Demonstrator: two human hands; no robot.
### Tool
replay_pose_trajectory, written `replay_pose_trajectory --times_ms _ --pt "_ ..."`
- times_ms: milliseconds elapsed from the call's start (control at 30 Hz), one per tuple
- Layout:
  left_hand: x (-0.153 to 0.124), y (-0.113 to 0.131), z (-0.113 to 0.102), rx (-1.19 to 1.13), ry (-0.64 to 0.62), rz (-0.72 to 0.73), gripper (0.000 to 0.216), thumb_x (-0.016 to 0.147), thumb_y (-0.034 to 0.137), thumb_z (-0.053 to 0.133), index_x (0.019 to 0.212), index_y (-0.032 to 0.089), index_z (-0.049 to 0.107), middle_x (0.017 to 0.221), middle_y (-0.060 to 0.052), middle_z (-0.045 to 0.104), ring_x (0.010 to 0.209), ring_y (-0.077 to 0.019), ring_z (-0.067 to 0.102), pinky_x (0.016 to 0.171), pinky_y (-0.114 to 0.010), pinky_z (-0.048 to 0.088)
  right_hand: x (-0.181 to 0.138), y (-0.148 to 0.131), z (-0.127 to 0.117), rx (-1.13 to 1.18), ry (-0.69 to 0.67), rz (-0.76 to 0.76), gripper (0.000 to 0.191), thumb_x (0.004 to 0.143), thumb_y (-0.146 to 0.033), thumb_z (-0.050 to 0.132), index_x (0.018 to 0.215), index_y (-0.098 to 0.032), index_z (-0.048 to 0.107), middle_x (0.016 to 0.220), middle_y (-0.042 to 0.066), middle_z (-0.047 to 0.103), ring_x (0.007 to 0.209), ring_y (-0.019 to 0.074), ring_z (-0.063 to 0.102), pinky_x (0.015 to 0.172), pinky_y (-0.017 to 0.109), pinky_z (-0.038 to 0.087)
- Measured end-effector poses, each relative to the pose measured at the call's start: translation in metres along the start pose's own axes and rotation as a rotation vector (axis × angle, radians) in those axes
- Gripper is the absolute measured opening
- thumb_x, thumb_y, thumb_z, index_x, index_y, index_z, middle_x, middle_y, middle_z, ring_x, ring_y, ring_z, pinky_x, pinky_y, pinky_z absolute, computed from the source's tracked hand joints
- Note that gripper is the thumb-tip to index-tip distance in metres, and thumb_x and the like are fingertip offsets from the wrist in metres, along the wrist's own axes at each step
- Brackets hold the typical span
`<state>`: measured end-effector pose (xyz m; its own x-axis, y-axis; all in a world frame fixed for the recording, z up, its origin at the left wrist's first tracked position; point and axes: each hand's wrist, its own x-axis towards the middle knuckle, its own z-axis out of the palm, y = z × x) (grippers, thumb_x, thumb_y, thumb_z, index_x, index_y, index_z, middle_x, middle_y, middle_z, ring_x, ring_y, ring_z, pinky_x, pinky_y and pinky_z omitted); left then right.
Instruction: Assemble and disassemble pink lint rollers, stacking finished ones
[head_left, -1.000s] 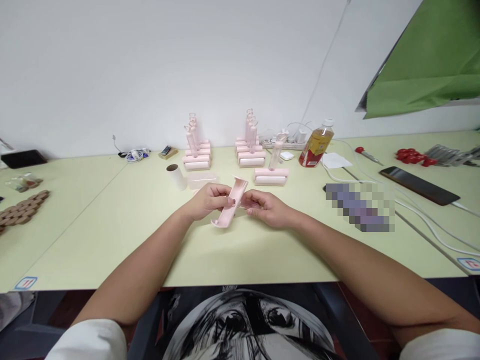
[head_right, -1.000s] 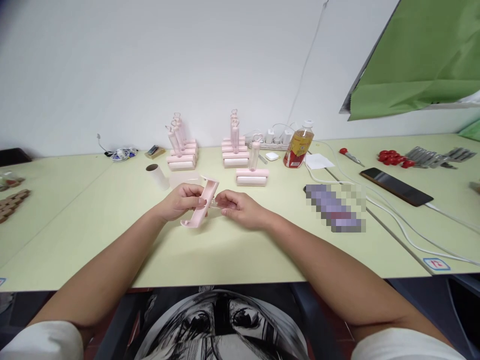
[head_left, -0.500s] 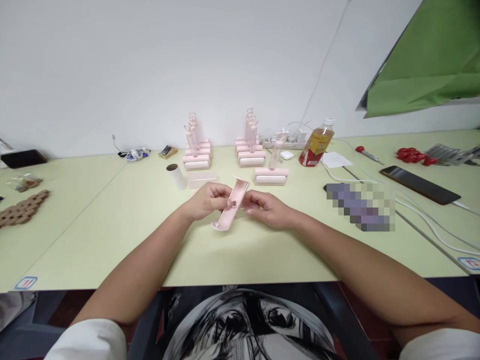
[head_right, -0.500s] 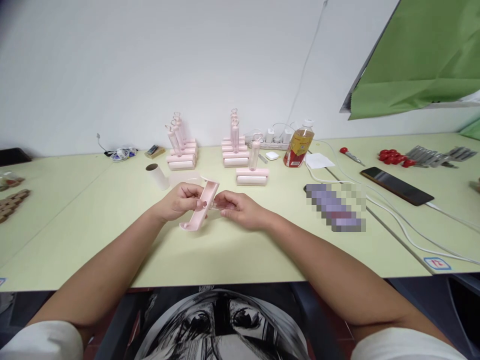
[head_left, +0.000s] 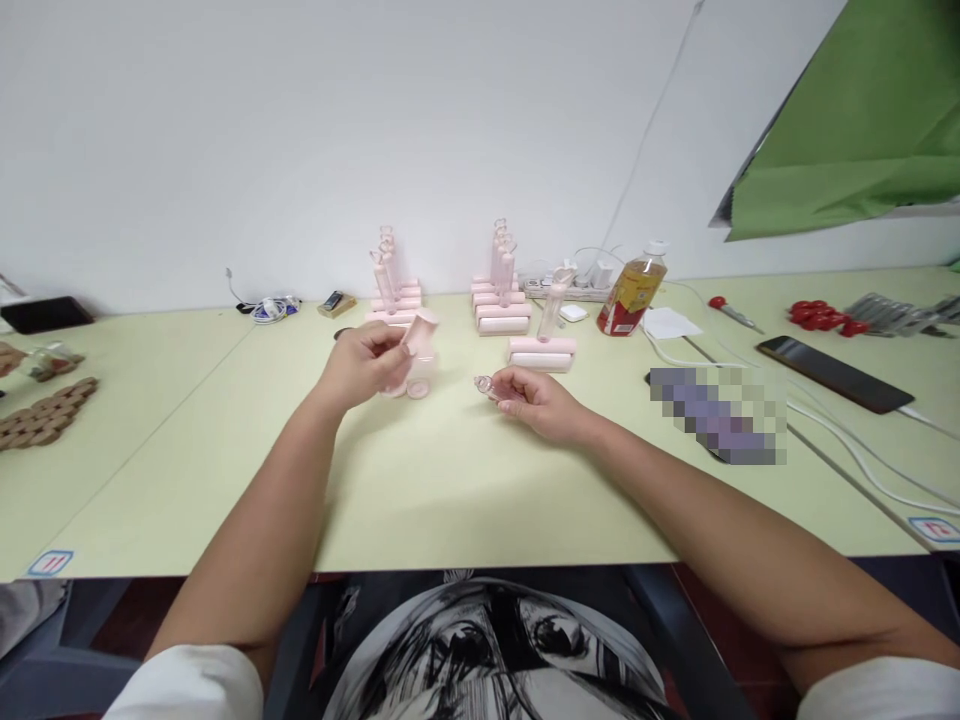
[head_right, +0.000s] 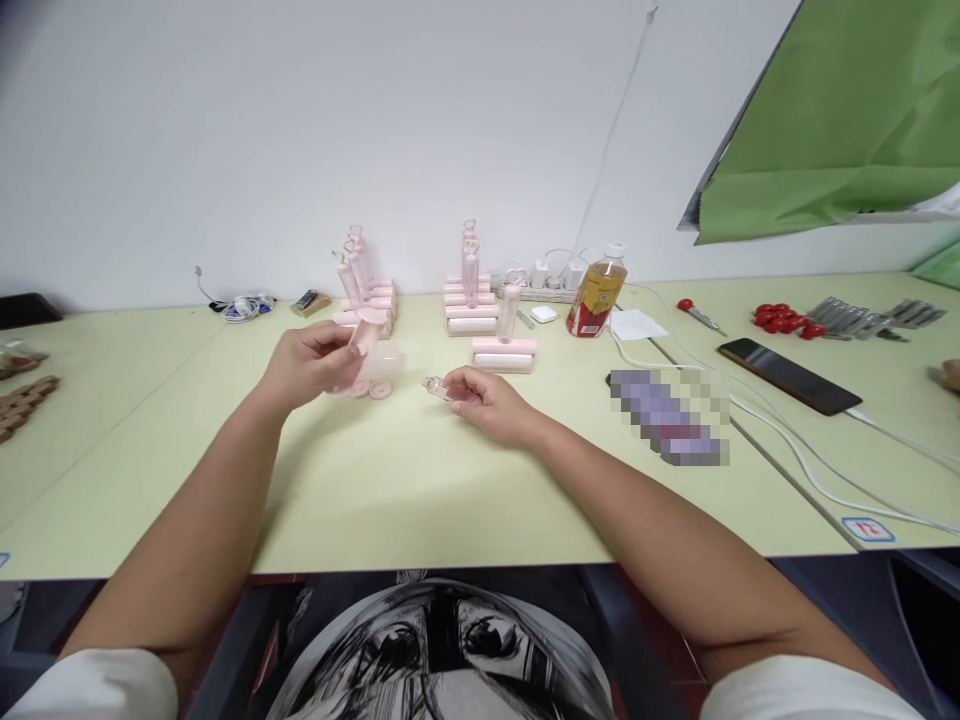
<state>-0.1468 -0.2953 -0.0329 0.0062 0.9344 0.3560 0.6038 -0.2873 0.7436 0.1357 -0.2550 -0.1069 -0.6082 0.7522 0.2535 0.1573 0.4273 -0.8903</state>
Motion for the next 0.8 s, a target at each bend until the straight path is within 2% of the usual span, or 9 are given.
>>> replay_pose_trajectory --times_ms 33,100,267,367,500,633,800 --pt "0.003 -0.005 -0.004 0.117 0.042 0.008 0.027 0.080 0.040 0.061 0.086 0.017 0.074 0.082 -0.004 0.065 0.068 -0.0137 0.056 0.063 -0.027 0.043 -0.001 -0.001 0.001 -0.004 -0.008 0.001 0.024 0.081 -0.030 0.065 0.102 -0.019 0.060 0.093 0.003 0.059 0.086 0.0182 0.055 0.080 0.033 0.044" --pt "0.008 -0.016 -0.007 0.346 0.048 0.016 0.026 0.083 0.037 0.056 0.084 0.019 0.075 0.085 -0.004 0.065 0.073 -0.0156 0.058 0.067 -0.029 0.043 -0.002 -0.002 0.003 -0.024 -0.026 -0.006 0.024 0.082 -0.029 0.064 0.103 -0.019 0.060 0.095 0.004 0.061 0.088 0.0185 0.056 0.082 0.033 0.044" --pt "0.017 -0.032 0.008 0.770 -0.141 0.040 0.028 0.084 0.028 0.048 0.082 0.021 0.076 0.082 -0.009 0.066 0.078 -0.0226 0.059 0.067 -0.034 0.036 -0.003 -0.005 0.005 -0.057 -0.052 -0.024 0.021 0.083 -0.028 0.062 0.102 -0.019 0.061 0.092 0.003 0.061 0.085 0.0173 0.056 0.081 0.032 0.045" --pt "0.021 -0.035 0.020 0.958 -0.170 0.060 0.030 0.083 0.022 0.045 0.079 0.019 0.075 0.082 -0.012 0.065 0.080 -0.0259 0.060 0.067 -0.037 0.032 -0.003 -0.007 0.007 -0.064 -0.036 -0.007 0.022 0.082 -0.027 0.062 0.102 -0.019 0.062 0.092 0.003 0.062 0.084 0.0172 0.056 0.079 0.032 0.045" --pt "0.022 -0.041 0.030 1.024 -0.157 0.038 0.023 0.079 0.022 0.051 0.082 0.019 0.074 0.087 -0.013 0.066 0.085 -0.0272 0.060 0.066 -0.037 0.031 -0.003 -0.008 0.008 -0.068 -0.043 -0.001 0.023 0.081 -0.027 0.063 0.102 -0.019 0.062 0.092 0.003 0.063 0.084 0.0177 0.057 0.079 0.032 0.046" --pt "0.022 -0.049 0.034 1.001 -0.155 -0.009 0.027 0.082 0.024 0.049 0.087 0.020 0.075 0.090 -0.013 0.068 0.089 -0.0279 0.060 0.066 -0.036 0.032 -0.003 -0.008 0.009 -0.065 -0.060 0.006 0.023 0.082 -0.026 0.062 0.104 -0.020 0.062 0.097 0.004 0.064 0.089 0.0188 0.058 0.082 0.033 0.046" --pt "0.021 -0.052 0.037 0.960 -0.169 -0.012 0.029 0.083 0.019 0.047 0.091 0.018 0.075 0.093 -0.014 0.067 0.094 -0.0299 0.060 0.071 -0.038 0.037 -0.003 -0.007 0.009 -0.073 -0.064 0.013 0.023 0.082 -0.025 0.061 0.104 -0.019 0.062 0.098 0.005 0.064 0.090 0.0189 0.059 0.082 0.034 0.046"
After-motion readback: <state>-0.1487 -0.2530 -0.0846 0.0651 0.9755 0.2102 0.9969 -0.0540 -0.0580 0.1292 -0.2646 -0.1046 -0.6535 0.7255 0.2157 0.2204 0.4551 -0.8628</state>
